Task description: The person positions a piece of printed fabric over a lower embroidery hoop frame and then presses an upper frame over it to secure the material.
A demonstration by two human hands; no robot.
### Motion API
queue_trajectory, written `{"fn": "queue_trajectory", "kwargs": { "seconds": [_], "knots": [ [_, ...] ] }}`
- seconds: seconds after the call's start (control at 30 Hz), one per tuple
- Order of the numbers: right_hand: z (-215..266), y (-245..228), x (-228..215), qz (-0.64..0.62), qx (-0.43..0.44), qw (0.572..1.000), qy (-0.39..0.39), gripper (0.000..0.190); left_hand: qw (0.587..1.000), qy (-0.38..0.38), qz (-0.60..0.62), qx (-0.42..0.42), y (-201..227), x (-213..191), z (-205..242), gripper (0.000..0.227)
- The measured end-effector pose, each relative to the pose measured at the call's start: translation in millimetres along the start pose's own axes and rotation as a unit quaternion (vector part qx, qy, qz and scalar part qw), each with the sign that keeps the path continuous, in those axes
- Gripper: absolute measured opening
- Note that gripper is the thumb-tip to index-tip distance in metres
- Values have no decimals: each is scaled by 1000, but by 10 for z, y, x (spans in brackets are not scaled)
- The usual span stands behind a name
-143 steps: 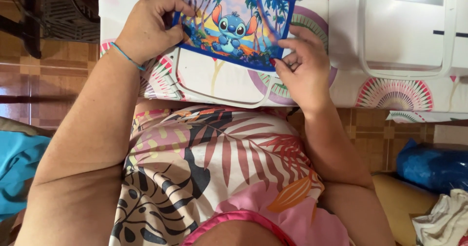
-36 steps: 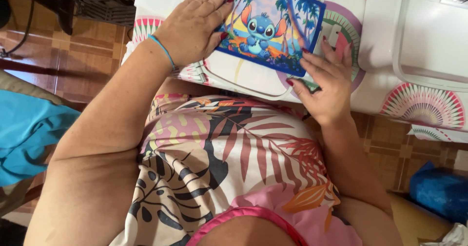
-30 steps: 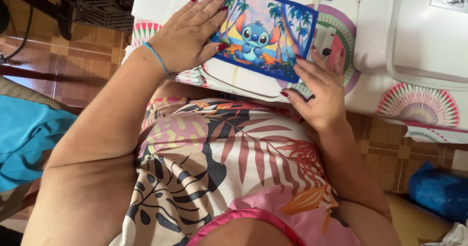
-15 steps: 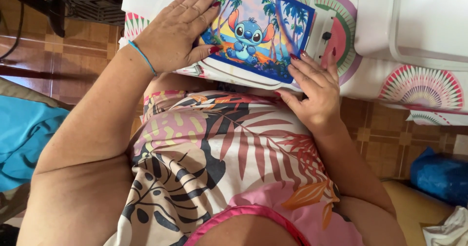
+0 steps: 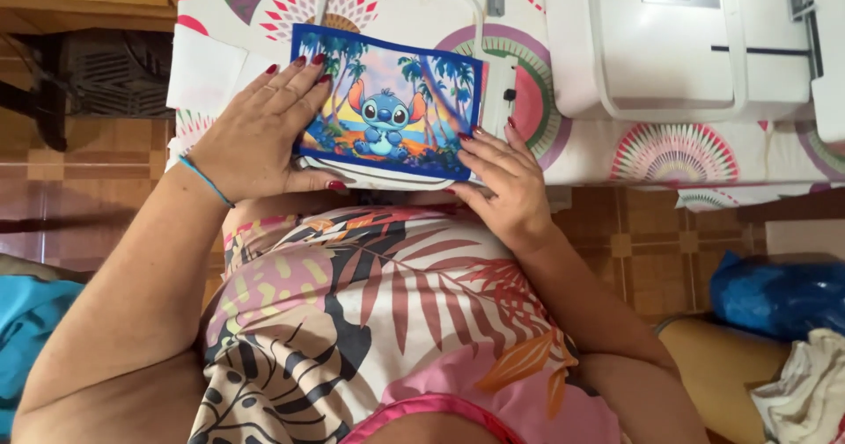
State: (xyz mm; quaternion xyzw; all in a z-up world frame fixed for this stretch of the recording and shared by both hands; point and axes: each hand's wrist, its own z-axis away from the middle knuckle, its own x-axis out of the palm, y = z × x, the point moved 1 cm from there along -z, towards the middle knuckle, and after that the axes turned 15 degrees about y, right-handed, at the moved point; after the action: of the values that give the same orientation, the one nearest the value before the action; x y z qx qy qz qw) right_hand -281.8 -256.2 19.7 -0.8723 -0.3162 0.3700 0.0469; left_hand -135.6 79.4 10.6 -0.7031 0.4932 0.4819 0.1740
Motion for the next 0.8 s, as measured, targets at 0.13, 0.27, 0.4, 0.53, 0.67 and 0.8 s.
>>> {"fn": "queue_trajectory", "kwargs": {
  "seconds": [0.13, 0.27, 0.4, 0.53, 0.67, 0.8],
  "knots": [
    [20, 59, 17, -13, -4, 1000, 8, 42, 1000, -11, -4, -9, -15, 30, 20, 124],
    [12, 116, 23, -12, 0, 1000, 1, 39, 1000, 10, -19, 8, 12, 46, 25, 125],
    [1, 243, 37, -21, -13, 1000, -12, 43, 999, 21, -32, 1, 103, 13, -5, 122],
    [-104, 259, -28, -18, -10, 999, -48, 45, 998, 41, -43, 1, 146, 17, -45, 117],
    [-129, 295, -46, 8, -10, 998, -58, 45, 999, -7, -33, -30, 179, 28, -74, 116],
    [-146, 364, -75, -8, -19, 997, -68, 45, 999, 43, -31, -10, 242, 41, -114, 112]
  ]
}}
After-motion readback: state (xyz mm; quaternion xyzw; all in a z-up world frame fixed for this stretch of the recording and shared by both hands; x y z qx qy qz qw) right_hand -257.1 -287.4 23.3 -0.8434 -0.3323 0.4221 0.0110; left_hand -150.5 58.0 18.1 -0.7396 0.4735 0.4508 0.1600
